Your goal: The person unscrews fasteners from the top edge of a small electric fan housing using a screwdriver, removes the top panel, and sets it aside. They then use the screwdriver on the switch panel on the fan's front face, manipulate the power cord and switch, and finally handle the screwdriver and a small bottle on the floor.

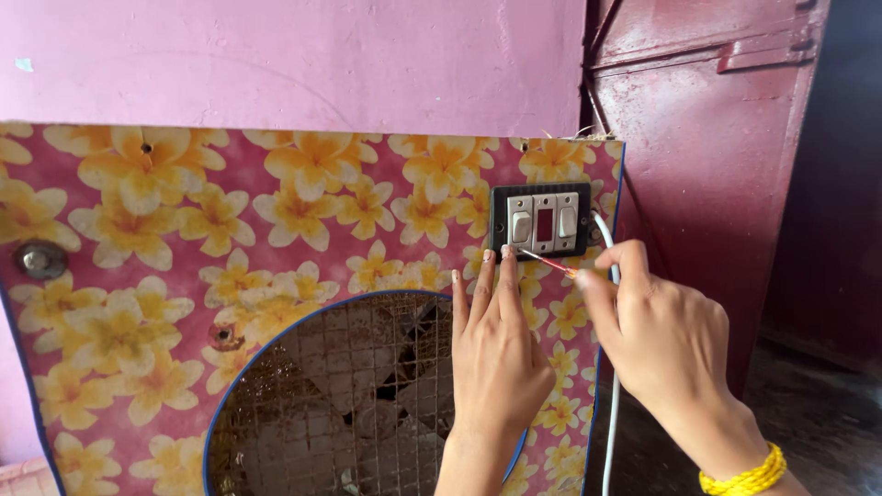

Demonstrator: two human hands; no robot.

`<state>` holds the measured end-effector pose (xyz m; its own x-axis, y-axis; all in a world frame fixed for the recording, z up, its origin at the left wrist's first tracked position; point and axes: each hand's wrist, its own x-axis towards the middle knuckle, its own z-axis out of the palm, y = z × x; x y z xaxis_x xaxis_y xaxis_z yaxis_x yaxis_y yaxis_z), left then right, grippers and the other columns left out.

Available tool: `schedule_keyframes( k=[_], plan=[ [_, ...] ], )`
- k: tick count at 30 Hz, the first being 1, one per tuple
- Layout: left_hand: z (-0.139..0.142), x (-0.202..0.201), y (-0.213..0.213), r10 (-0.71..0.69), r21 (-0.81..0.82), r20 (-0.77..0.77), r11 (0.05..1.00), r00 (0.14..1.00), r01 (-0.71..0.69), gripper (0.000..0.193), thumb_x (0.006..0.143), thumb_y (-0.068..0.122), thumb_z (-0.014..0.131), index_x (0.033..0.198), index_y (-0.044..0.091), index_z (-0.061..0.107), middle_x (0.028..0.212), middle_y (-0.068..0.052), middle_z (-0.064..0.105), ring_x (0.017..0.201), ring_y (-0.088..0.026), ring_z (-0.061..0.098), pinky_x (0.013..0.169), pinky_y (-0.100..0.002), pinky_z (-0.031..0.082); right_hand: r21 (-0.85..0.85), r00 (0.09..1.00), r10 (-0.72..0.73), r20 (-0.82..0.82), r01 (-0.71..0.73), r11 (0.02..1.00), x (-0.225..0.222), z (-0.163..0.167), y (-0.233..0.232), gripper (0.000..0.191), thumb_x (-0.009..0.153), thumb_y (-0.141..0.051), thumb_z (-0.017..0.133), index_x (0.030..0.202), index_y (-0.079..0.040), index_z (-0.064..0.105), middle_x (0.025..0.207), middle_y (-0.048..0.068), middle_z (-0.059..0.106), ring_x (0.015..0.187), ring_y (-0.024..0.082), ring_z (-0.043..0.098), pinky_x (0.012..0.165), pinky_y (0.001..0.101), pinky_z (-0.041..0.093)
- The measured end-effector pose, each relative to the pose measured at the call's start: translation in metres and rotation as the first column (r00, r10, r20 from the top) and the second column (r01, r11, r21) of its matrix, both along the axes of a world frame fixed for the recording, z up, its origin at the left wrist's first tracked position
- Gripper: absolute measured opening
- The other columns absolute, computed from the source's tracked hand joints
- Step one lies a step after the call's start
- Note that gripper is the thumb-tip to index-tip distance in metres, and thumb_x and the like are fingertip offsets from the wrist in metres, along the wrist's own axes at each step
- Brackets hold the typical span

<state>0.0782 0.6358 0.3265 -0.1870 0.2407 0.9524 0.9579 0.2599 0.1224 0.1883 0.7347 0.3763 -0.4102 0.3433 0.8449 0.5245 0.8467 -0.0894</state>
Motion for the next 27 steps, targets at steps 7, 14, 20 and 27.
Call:
schedule_keyframes(
  k=[7,14,20,27],
  plan=[
    [0.009,0.005,-0.006,-0.033,-0.038,0.068,0.999,0.997,0.035,0.092,0.064,-0.002,0.059,0.15,-0.014,0.028,0.146,-0.03,0.05,0.149,-0.041,0.032,0.124,-0.055,0.011,0.368,0.92,0.356,-0.166,-0.277,0.887,0.007,0.014,-0.013,0.015,0.089,-0.018,0.075,0.089,-0.008,0.064,0.08,0.005,0.071,0.073,0.027,0.071,0.059,0.0413,0.053],
    [0.009,0.003,-0.005,-0.04,-0.059,0.111,0.997,0.993,0.047,0.09,0.065,-0.005,0.056,0.15,-0.013,0.028,0.147,-0.031,0.049,0.15,-0.041,0.032,0.125,-0.054,0.013,0.416,0.901,0.395,-0.178,-0.294,0.86,0.004,0.008,-0.016,0.013,0.089,-0.015,0.076,0.089,-0.007,0.065,0.083,0.005,0.071,0.077,0.026,0.069,0.064,0.0391,0.054],
    [0.007,0.006,-0.001,-0.073,-0.005,0.118,0.997,0.99,0.074,0.091,0.063,-0.003,0.057,0.15,-0.013,0.03,0.147,-0.032,0.047,0.149,-0.042,0.031,0.125,-0.052,0.014,0.444,0.916,0.373,-0.148,-0.275,0.852,0.001,-0.002,-0.005,0.019,0.091,-0.022,0.075,0.085,-0.007,0.065,0.074,0.004,0.071,0.066,0.024,0.069,0.055,0.0374,0.052],
    [0.009,0.009,0.0,-0.055,-0.023,0.149,0.998,0.987,0.059,0.091,0.066,-0.003,0.056,0.152,-0.013,0.028,0.148,-0.03,0.048,0.15,-0.042,0.029,0.125,-0.051,0.016,0.209,0.994,0.076,-0.08,-0.058,0.976,-0.003,-0.005,0.002,0.024,0.1,-0.031,0.068,0.087,-0.012,0.066,0.052,0.009,0.066,0.047,0.03,0.066,0.041,0.0423,0.047]
  ],
)
